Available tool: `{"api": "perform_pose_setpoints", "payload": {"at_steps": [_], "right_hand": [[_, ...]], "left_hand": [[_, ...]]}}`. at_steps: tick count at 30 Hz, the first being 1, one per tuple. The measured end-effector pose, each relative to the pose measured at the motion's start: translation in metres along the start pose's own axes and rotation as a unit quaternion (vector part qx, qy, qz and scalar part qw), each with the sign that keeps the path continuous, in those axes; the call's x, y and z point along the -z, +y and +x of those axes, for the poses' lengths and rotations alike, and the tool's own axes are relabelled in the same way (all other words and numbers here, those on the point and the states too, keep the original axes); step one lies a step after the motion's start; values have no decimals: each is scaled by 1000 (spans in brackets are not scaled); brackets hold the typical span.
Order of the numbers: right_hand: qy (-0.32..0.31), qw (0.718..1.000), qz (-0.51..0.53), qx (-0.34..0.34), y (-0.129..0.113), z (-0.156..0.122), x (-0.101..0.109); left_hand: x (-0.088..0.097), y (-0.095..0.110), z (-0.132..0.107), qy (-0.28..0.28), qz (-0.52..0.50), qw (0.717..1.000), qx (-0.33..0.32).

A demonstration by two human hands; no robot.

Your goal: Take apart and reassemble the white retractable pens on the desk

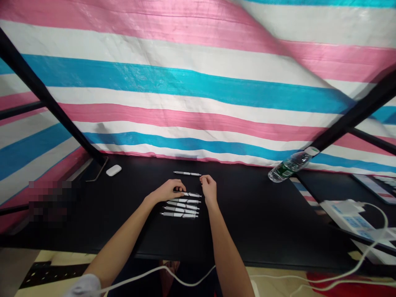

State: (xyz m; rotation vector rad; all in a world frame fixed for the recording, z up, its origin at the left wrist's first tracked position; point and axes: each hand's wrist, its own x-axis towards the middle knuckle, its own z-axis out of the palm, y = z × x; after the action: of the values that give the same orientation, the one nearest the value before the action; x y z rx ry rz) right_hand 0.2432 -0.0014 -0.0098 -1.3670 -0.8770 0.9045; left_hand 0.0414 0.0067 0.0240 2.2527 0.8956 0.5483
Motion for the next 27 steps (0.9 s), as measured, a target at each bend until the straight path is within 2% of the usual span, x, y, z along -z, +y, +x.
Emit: {"api": "perform_pose_setpoints", "payload": {"at_steps": [5,12,27], "right_hand": [[0,1000,2,0,-1,0,0],[-1,1000,1,-2,-3,-1,0],[-2,1000,-7,12,-4,-3,-1]], "left_hand": [[-1,1,0,14,-12,1000,4],[-2,1,0,-11,10,1000,0],[-3,2,-1,-14,-1,1000,4]]}}
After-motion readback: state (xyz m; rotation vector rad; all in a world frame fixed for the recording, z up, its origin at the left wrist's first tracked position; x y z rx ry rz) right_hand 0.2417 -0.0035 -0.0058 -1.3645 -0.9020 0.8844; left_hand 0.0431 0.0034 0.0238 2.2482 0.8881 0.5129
